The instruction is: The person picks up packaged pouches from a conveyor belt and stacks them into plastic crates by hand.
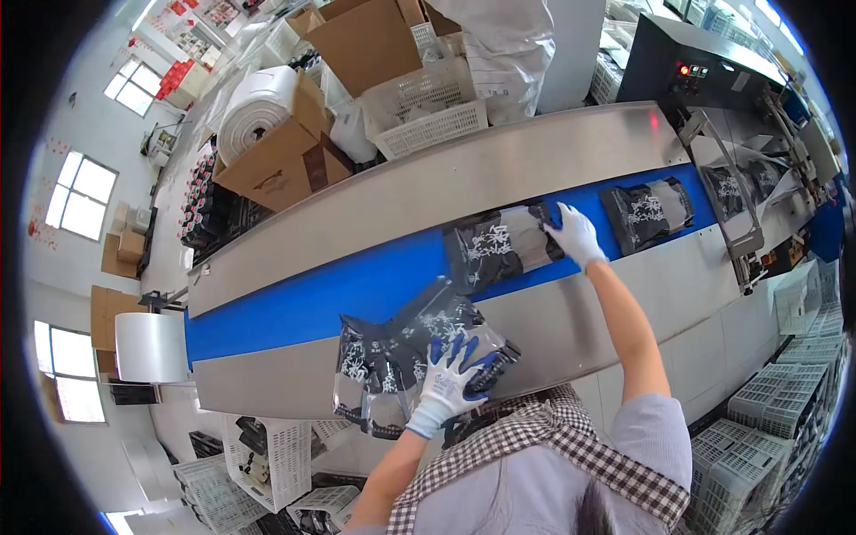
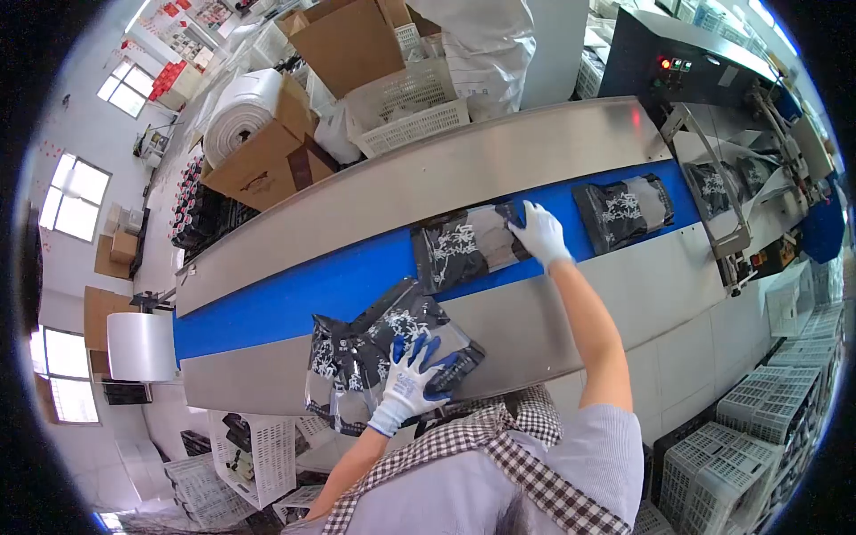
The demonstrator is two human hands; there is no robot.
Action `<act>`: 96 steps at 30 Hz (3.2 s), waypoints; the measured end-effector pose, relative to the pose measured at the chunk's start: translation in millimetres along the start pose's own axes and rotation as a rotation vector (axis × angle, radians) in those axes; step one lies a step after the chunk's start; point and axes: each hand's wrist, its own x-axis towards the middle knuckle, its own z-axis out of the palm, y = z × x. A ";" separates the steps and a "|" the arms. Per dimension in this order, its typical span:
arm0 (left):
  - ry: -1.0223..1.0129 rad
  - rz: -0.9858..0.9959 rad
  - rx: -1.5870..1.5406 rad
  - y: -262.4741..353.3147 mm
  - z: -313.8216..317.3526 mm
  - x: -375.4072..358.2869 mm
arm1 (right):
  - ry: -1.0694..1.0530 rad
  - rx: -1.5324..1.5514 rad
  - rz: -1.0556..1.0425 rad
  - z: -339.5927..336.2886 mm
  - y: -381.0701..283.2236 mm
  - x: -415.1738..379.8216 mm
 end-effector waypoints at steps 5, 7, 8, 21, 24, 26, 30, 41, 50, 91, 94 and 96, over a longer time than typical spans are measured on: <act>-0.028 -0.144 0.052 -28.7 -2.1 -16.9 | -0.296 0.488 0.185 -23.4 -71.3 -153.1; -0.036 -0.171 0.075 -36.4 -3.5 -24.4 | -0.766 0.897 0.568 -18.6 -108.3 -182.6; -0.045 -0.175 0.091 -40.1 -5.0 -28.1 | -0.944 1.004 0.713 -2.8 -120.3 -193.0; 0.051 -0.353 0.066 -142.4 -9.7 -111.7 | -0.755 1.372 0.607 183.7 -220.5 -79.9; 0.046 -0.377 0.084 -160.1 -17.4 -121.7 | -0.870 1.402 0.593 185.5 -211.5 -11.8; 0.033 -0.398 0.088 -167.9 -23.2 -130.6 | -0.789 1.098 0.508 183.3 -199.2 23.0; 0.119 -0.514 0.095 -193.5 -11.7 -136.1 | -0.460 0.896 0.410 228.2 -160.4 58.3; 0.473 -1.177 0.037 -246.1 -0.7 -77.5 | -0.765 0.771 0.260 86.0 -287.2 -170.5; 1.056 -0.563 -0.453 -252.7 5.9 -150.2 | -0.530 0.992 0.376 195.6 -381.0 -178.3; 0.099 -1.314 0.186 -283.2 -17.2 -334.5 | -0.707 0.874 0.092 325.6 -464.4 -141.2; 0.163 -1.419 0.142 -299.3 -39.7 -325.6 | -0.684 0.764 0.009 325.3 -520.9 -90.3; 0.243 -1.482 0.050 -309.4 -46.4 -319.3 | -0.646 0.667 0.121 331.4 -546.8 -68.2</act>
